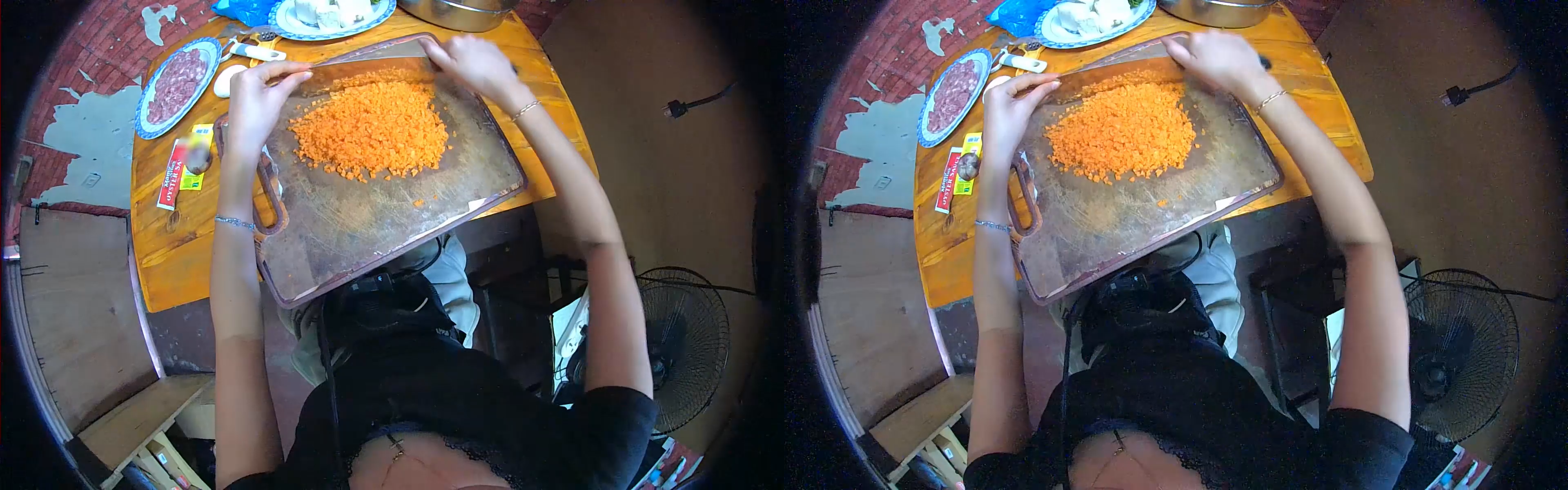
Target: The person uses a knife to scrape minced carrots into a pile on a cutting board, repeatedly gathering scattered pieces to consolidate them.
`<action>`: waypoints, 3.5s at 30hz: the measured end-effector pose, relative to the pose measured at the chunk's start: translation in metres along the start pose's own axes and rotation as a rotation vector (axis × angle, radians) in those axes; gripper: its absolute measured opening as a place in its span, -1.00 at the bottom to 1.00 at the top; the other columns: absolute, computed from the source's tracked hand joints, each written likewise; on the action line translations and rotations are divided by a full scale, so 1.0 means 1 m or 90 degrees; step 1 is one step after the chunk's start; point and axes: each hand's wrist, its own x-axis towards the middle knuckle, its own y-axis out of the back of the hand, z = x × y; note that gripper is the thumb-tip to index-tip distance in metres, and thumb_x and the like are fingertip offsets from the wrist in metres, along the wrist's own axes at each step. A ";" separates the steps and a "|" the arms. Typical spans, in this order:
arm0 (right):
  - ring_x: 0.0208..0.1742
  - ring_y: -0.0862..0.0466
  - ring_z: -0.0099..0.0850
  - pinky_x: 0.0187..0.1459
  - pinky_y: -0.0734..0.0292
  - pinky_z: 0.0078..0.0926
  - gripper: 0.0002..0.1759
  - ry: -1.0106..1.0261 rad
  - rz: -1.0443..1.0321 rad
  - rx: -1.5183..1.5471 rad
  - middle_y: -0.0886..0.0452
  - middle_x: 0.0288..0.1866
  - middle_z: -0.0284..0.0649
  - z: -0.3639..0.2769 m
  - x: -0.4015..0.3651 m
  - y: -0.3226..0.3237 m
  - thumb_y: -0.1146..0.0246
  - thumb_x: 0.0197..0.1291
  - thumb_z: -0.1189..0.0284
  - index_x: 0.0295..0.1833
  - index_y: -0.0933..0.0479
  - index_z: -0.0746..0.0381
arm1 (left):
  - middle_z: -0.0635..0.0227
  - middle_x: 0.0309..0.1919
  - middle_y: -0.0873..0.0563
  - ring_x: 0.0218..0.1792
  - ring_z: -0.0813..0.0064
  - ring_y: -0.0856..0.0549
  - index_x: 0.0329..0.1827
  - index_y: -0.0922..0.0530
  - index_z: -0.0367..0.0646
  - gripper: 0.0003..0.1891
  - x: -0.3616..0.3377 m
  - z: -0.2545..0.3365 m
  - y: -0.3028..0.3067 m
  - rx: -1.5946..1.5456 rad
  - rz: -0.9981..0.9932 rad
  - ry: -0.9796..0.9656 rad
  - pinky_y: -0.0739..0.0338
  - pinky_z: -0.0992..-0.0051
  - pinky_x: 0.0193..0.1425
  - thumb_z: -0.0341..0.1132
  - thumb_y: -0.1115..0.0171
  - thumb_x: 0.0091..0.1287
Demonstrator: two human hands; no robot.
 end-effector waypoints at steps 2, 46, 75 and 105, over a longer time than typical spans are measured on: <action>-0.47 -0.65 -0.06 -0.35 -0.58 -0.14 -0.30 -0.020 -0.064 0.022 -0.61 -0.55 0.02 -0.002 0.002 0.007 0.15 0.37 -0.09 -0.51 -0.60 0.20 | 0.24 -0.37 -0.77 -0.38 0.57 -0.71 -0.21 -0.72 -0.26 -0.81 0.002 0.003 -0.001 -0.015 0.010 -0.021 -0.57 0.60 -0.22 -0.37 -0.39 0.16; -0.44 -0.64 0.02 -0.34 -0.55 -0.07 -0.29 -0.090 -0.031 -0.030 -0.59 -0.55 0.07 0.021 -0.015 -0.007 0.17 0.36 -0.07 -0.51 -0.61 0.24 | 0.22 -0.32 -0.78 -0.32 0.43 -0.75 -0.24 -0.73 -0.21 -0.84 0.026 0.001 -0.025 0.028 -0.005 -0.085 -0.58 0.51 -0.19 -0.36 -0.37 0.15; -0.34 -0.64 -0.02 -0.22 -0.53 -0.10 -0.40 0.146 -0.093 0.069 -0.64 -0.42 0.01 -0.030 0.056 -0.023 0.17 0.31 0.03 -0.44 -0.62 0.22 | 0.18 -0.34 -0.76 -0.37 0.46 -0.75 -0.25 -0.71 -0.30 -0.85 -0.054 0.015 0.038 0.066 0.065 -0.002 -0.63 0.55 -0.27 -0.47 -0.37 0.13; -0.50 -0.58 -0.01 -0.43 -0.45 -0.10 -0.54 0.203 0.026 -0.102 -0.54 -0.58 0.01 -0.014 0.032 0.001 0.05 0.27 0.16 -0.51 -0.50 0.26 | 0.29 -0.22 -0.77 -0.16 0.63 -0.69 -0.11 -0.69 -0.30 -0.80 -0.037 0.022 0.035 -0.005 0.089 0.018 -0.55 0.63 -0.03 -0.43 -0.31 0.24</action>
